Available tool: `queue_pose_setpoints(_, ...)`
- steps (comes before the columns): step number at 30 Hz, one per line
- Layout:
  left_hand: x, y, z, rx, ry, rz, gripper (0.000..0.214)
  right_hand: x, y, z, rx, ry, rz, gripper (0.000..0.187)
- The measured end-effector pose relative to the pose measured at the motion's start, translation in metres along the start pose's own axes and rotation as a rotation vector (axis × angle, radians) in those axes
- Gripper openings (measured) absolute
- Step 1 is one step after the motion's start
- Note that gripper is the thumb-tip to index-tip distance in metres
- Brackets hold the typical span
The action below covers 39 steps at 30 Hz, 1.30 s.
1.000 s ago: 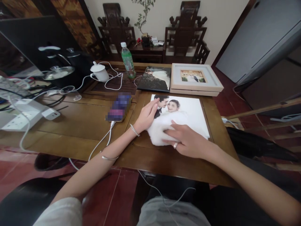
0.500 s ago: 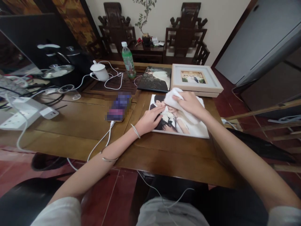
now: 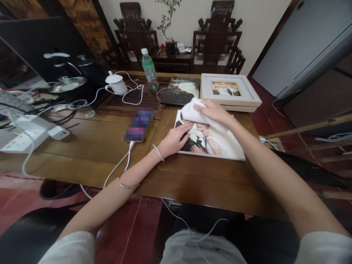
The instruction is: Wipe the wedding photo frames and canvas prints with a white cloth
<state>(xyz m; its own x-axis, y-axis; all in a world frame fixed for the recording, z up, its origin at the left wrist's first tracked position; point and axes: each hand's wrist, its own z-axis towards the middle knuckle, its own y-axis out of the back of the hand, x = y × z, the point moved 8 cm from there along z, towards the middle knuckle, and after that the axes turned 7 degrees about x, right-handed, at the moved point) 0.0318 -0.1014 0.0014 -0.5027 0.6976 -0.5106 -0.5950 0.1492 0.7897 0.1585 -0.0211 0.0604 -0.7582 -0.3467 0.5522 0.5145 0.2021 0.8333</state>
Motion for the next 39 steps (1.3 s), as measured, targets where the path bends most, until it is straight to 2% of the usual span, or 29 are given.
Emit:
queue_pose_setpoints(3,-0.002,0.001,0.001,-0.001,-0.006,-0.025,0.039,-0.053,0.026,-0.023,-0.087,-0.158,0.107,0.030)
queue_pose_setpoints(5,-0.003,0.002,0.001,0.000,0.002,-0.021,0.039,-0.081,0.043,-0.040,-0.175,-0.234,0.104,0.030)
queue_pose_setpoints(8,-0.002,0.002,0.001,0.001,0.021,-0.016,0.039,-0.101,0.054,-0.070,-0.256,-0.266,0.070,0.032)
queue_pose_setpoints(11,-0.002,0.001,0.000,0.008,0.025,-0.015,0.039,-0.086,0.043,-0.105,-0.241,-0.196,0.018,0.039)
queue_pose_setpoints(15,-0.001,-0.001,0.000,-0.001,0.020,-0.012,0.039,-0.037,0.017,-0.161,-0.176,-0.097,-0.011,0.042)
queue_pose_setpoints(18,-0.001,-0.001,0.000,-0.007,0.020,-0.008,0.038,-0.005,-0.001,-0.191,-0.039,-0.048,0.034,0.038)
queue_pose_setpoints(20,-0.001,0.000,0.000,-0.004,0.019,-0.005,0.038,0.005,-0.006,-0.198,0.037,-0.020,0.042,0.037)
queue_pose_setpoints(22,-0.002,0.000,0.000,0.001,0.016,-0.004,0.038,0.004,-0.002,-0.194,0.054,-0.019,0.033,0.039)
queue_pose_setpoints(24,-0.003,0.001,0.001,0.007,0.013,-0.005,0.038,-0.007,0.008,-0.178,0.024,-0.037,0.009,0.042)
queue_pose_setpoints(28,-0.002,0.002,0.001,0.011,0.013,-0.017,0.038,-0.042,0.029,-0.126,-0.044,-0.103,-0.034,0.047)
queue_pose_setpoints(33,-0.002,0.002,0.000,0.015,0.011,-0.018,0.038,-0.086,0.055,-0.068,-0.113,-0.247,0.043,0.035)
queue_pose_setpoints(36,-0.002,0.002,0.000,0.015,0.011,-0.029,0.038,-0.096,0.061,-0.053,-0.106,-0.282,0.146,0.035)
queue_pose_setpoints(39,-0.002,0.002,0.001,0.015,0.013,-0.043,0.038,-0.093,0.060,-0.056,-0.116,-0.286,0.148,0.035)
